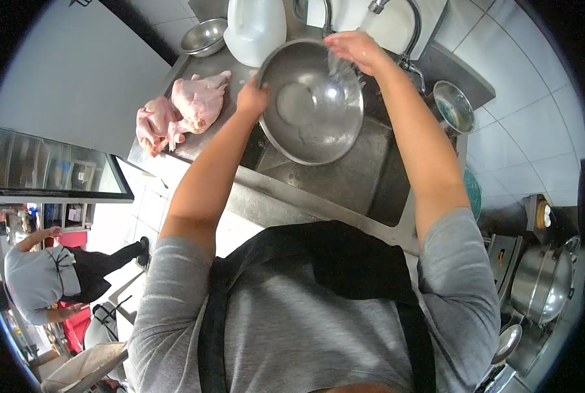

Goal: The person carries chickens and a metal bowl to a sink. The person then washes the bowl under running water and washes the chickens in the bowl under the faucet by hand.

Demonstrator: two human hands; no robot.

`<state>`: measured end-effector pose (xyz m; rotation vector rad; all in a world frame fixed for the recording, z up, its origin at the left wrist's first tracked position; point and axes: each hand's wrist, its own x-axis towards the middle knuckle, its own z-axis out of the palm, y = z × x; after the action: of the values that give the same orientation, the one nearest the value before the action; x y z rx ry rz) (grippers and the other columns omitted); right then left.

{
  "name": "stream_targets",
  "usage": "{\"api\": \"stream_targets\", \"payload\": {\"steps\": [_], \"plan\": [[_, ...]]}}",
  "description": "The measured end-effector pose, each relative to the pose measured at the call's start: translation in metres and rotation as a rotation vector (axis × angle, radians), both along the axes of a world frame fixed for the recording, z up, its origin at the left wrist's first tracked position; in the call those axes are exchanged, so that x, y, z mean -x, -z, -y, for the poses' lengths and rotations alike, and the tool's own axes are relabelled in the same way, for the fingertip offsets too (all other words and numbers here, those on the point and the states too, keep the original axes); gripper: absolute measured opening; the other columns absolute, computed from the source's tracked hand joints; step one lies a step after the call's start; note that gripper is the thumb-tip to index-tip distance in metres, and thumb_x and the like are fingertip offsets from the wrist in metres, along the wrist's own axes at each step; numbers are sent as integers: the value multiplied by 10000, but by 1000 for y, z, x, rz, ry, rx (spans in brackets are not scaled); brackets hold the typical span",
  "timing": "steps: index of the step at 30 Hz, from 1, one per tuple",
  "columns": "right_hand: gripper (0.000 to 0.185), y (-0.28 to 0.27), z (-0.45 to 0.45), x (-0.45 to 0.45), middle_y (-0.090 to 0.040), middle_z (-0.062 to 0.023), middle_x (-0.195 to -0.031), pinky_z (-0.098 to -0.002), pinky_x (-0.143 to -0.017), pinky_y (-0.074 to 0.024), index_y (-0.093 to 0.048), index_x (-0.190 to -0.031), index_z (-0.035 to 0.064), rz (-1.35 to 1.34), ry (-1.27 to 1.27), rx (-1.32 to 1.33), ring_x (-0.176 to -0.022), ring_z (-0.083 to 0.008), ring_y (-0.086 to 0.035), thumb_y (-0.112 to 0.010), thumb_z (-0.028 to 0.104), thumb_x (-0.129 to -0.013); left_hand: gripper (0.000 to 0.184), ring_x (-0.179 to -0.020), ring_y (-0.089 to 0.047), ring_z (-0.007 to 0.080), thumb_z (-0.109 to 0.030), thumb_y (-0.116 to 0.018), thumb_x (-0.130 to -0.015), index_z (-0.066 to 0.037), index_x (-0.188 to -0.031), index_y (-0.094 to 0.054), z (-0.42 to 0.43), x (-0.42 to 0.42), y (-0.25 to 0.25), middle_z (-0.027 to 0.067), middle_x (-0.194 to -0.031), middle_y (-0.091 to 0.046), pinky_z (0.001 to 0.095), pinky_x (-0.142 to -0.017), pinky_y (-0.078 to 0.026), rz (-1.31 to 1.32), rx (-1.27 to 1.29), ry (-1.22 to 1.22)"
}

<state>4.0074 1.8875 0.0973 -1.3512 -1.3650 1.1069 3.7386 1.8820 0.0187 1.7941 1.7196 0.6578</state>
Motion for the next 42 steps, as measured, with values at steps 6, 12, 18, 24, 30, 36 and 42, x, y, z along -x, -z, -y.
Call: {"api": "stream_targets", "payload": {"steps": [6,12,18,24,30,36,42], "plan": [[262,-23,22,-46,-631,-117,-977,-275,-718,-508,-617,-1010,3,83,-122,173,-797,-178,-617,-494,205,-899,428,-1101,-493,326,-170,-444,-927,-126,-1328,-304,46,27,81,143,-1240,-464,517,-899,-420,1058,672,-302],[201,-35,48,-142,-642,-171,-878,-345,-728,-500,-613,-913,-9,940,329,68,-806,-276,-625,-575,141,-784,373,-1077,-516,282,-163,-470,-921,-105,-1278,-379,55,-28,55,110,-1152,-517,441,-906,-435,1227,607,-199],[238,31,72,-148,-566,-197,-1034,-450,-815,-478,-565,-1023,20,1546,188,14,-944,-371,-581,-502,91,-805,423,-946,-591,364,-87,-473,-872,-218,-1273,-445,24,-48,-48,130,-1115,-588,378,-833,-490,42,-233,224],[223,64,62,-155,-521,-167,-1024,-432,-732,-515,-522,-1060,53,1660,257,57,-873,-340,-601,-428,105,-865,599,-1006,-564,375,-14,-508,-755,-339,-1257,-459,37,-24,-84,118,-1255,-503,412,-833,-497,-393,-636,487],[199,33,60,-171,-530,-169,-1002,-417,-723,-517,-507,-1030,58,1724,209,-183,-880,-335,-602,-428,66,-848,645,-1065,-538,357,-1,-528,-706,-322,-1262,-464,74,7,-99,99,-1290,-477,391,-857,-501,-492,-934,616],[256,-4,51,-173,-541,-142,-984,-436,-766,-479,-521,-1020,87,1704,273,-224,-927,-337,-562,-552,58,-768,589,-1027,-564,354,-69,-527,-748,-338,-1265,-448,113,30,-113,99,-1295,-471,371,-832,-509,-435,-975,631],[281,1,69,-88,-548,-127,-903,-418,-713,-458,-575,-988,104,1379,76,-428,-859,-326,-552,-546,25,-720,582,-967,-572,340,59,-493,-734,-268,-1215,-523,118,49,-79,174,-1133,-571,377,-813,-493,167,-767,219]]}}
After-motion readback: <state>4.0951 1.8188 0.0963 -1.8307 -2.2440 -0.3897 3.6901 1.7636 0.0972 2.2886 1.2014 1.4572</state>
